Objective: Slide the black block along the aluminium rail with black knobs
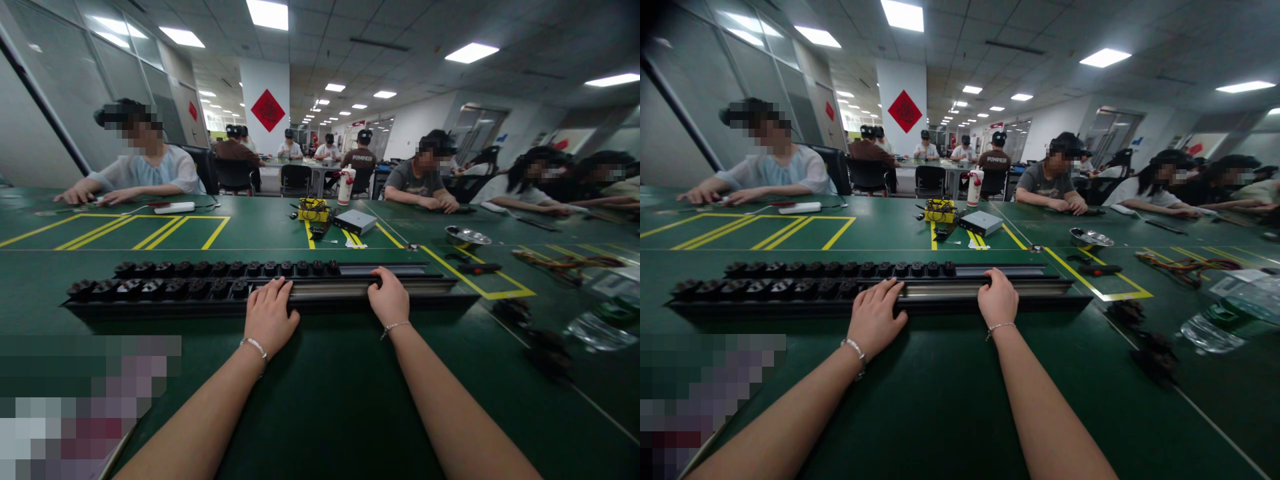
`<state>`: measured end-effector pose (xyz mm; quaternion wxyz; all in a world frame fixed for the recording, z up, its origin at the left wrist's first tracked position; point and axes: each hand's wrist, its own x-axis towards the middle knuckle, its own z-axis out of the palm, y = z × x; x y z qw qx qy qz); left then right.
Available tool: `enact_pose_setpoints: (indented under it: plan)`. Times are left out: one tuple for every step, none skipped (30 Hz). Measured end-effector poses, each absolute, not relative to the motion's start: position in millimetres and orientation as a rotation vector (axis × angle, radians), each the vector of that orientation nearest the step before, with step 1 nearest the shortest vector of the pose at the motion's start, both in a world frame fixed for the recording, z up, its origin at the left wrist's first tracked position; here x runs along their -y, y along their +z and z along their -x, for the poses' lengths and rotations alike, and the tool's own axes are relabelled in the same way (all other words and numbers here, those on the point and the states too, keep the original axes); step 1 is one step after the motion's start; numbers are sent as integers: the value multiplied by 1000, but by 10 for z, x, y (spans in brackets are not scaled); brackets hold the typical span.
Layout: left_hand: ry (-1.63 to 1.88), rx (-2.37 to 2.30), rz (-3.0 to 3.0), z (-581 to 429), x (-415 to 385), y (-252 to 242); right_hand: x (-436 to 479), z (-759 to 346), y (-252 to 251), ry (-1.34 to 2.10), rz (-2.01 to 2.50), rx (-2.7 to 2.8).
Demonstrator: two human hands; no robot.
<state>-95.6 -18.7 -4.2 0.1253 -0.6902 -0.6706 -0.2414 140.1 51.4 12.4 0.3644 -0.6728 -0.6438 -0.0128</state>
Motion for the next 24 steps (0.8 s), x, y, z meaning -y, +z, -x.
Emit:
enact_pose_setpoints:
  plan:
    - [-702,1957,2012,955,188,-41,-513,-1402,123,-36,1728,1657]
    - [-702,1961,2012,953,189,-39,-514,-1404,123,-38,1727,1658]
    - [-703,1965,2012,952,189,-38,-515,-1409,125,-36,1731,1659]
    - [-705,1968,2013,951,190,-36,-517,-1415,128,-29,1742,1659]
    - [-707,1970,2014,951,191,-33,-520,-1425,133,-18,1759,1659]
    - [-710,1970,2017,950,191,-30,-524,-1436,139,-9,1779,1657]
    - [-714,1969,2019,950,192,-27,-529,-1450,144,-5,1798,1658]
    - [-717,1968,2023,950,193,-24,-534,-1463,149,-9,1810,1662]
    - [-720,1969,2027,949,194,-21,-538,-1477,153,-23,1815,1667]
    - [-722,1973,2029,949,195,-18,-543,-1490,155,-44,1815,1671]
    - [-722,1978,2030,948,196,-16,-547,-1501,154,-69,1811,1675]
    - [-720,1984,2031,948,196,-14,-550,-1510,152,-94,1807,1674]
    - [-717,1988,2030,947,197,-13,-553,-1517,148,-114,1804,1673]
    - [-713,1990,2028,947,197,-13,-556,-1523,142,-128,1805,1670]
    - [-709,1990,2025,947,197,-14,-558,-1528,135,-136,1812,1665]
    - [-707,1988,2024,947,197,-15,-561,-1532,126,-138,1825,1657]
    - [-705,1983,2024,948,198,-15,-564,-1536,118,-136,1840,1650]
    - [-705,1978,2026,948,198,-16,-567,-1539,109,-132,1855,1645]
    - [-705,1974,2029,949,199,-16,-571,-1542,101,-126,1866,1641]
    - [-706,1972,2031,949,199,-15,-575,-1545,94,-122,1872,1639]
    - [-707,1974,2032,949,199,-15,-579,-1547,89,-119,1873,1640]
    - [-710,1978,2031,948,200,-14,-583,-1549,85,-118,1872,1641]
    - [-713,1981,2030,948,200,-13,-586,-1550,83,-118,1870,1640]
    - [-718,1983,2028,947,200,-13,-588,-1551,82,-120,1869,1637]
